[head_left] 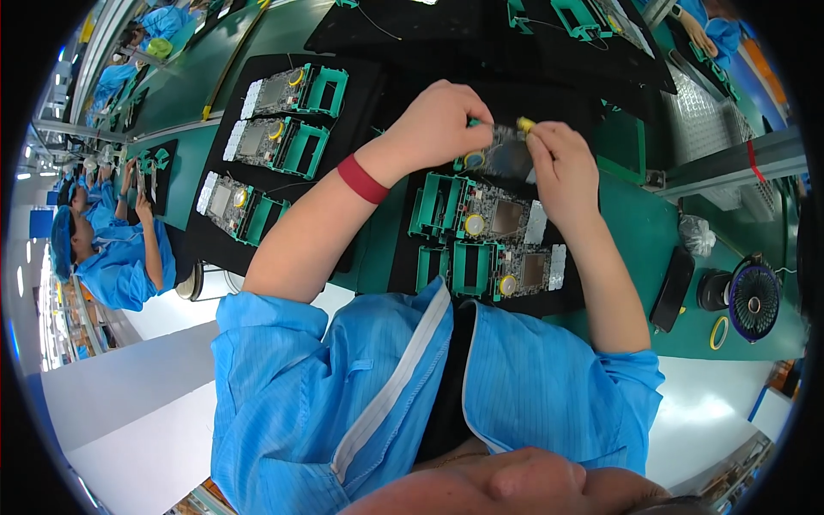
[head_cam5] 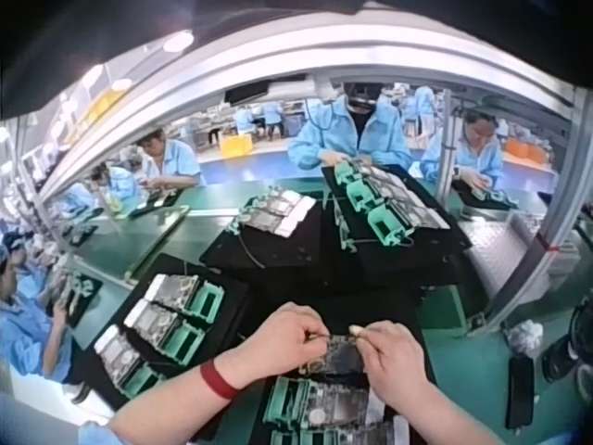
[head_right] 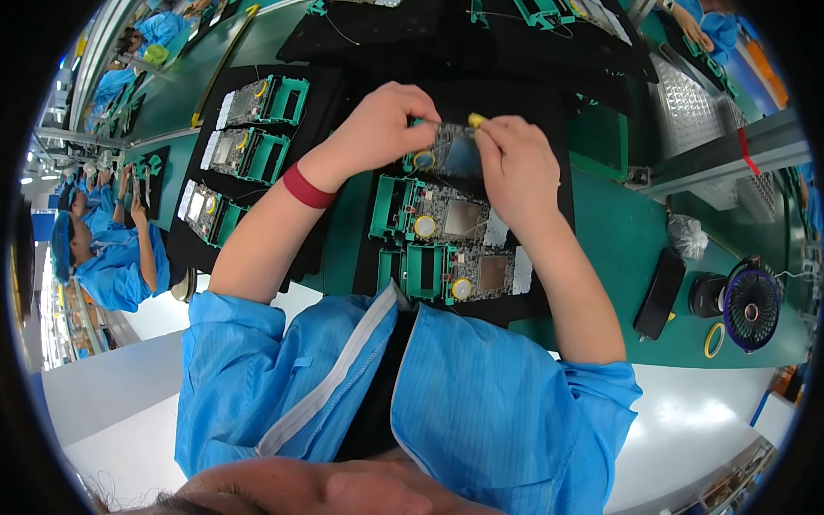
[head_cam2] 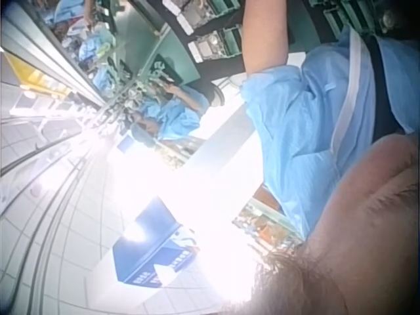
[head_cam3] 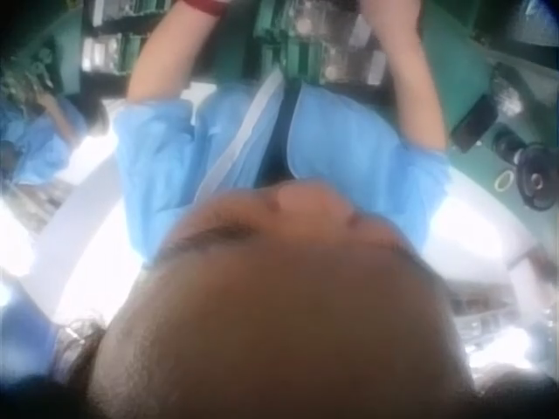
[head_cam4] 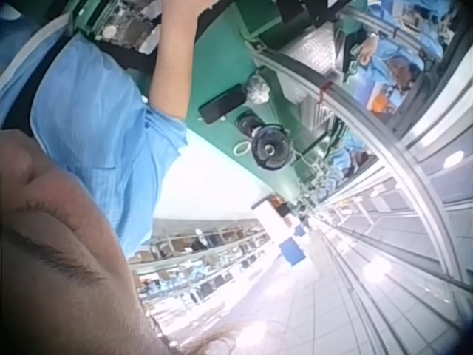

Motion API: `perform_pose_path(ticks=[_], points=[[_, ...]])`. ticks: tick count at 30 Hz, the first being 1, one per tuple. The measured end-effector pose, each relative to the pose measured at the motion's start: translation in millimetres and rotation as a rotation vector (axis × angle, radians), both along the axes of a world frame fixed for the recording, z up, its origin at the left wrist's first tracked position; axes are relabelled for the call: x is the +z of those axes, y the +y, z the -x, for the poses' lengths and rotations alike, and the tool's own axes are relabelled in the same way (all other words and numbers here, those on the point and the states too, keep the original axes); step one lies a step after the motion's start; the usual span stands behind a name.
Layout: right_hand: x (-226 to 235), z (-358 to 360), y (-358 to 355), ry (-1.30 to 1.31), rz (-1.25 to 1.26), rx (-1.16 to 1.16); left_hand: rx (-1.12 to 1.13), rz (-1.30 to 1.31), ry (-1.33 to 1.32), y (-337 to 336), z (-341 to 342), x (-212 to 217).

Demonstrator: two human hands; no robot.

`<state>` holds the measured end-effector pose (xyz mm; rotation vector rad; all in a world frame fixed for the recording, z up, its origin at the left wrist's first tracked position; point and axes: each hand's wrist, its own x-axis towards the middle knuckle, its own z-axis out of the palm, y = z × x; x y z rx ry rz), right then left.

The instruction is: The person assembles electronic components onto circuit boards and places the assembled boards into plastic housings at a production line station, using a screwdriver to secure the components.

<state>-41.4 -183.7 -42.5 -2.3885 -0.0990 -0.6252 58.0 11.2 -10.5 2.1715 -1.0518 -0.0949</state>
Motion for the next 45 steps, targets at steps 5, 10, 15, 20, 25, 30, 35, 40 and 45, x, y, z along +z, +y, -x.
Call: perform_pose_path(ticks=[5,10,15,20,25,30,35,40,45], points=[[8,-20,-16,-0.049,0.115,0.124,0.141,-0.016,-0.078,-13,8,-7],[6,-25,-17,-0.067,0.145,0.206,0.119,-0.009,-0.088,-10,8,-8],[6,-30,-17,-0.059,0.086,0.306,0.119,0.050,-0.155,-9,13,-15],[7,-28,-12,0.053,0.029,0.231,0.136,0.065,-0.185,-13,16,-19],[5,-23,-4,0.117,0.120,0.083,0.145,0.063,-0.247,-17,14,-27],[-6,-29,-31,-0.023,0.077,-0.020,0.373,0.126,-0.596,-28,5,-19],[-19,47,-51,0.298,-0.004,0.187,0.217,-0.016,-0.004,10,54,31],[-31,72,-28,0.373,-0.073,0.184,0.063,-0.134,-0.042,12,73,9],[-32,63,-13,0.404,-0.176,0.112,-0.045,-0.060,0.018,14,81,14]])
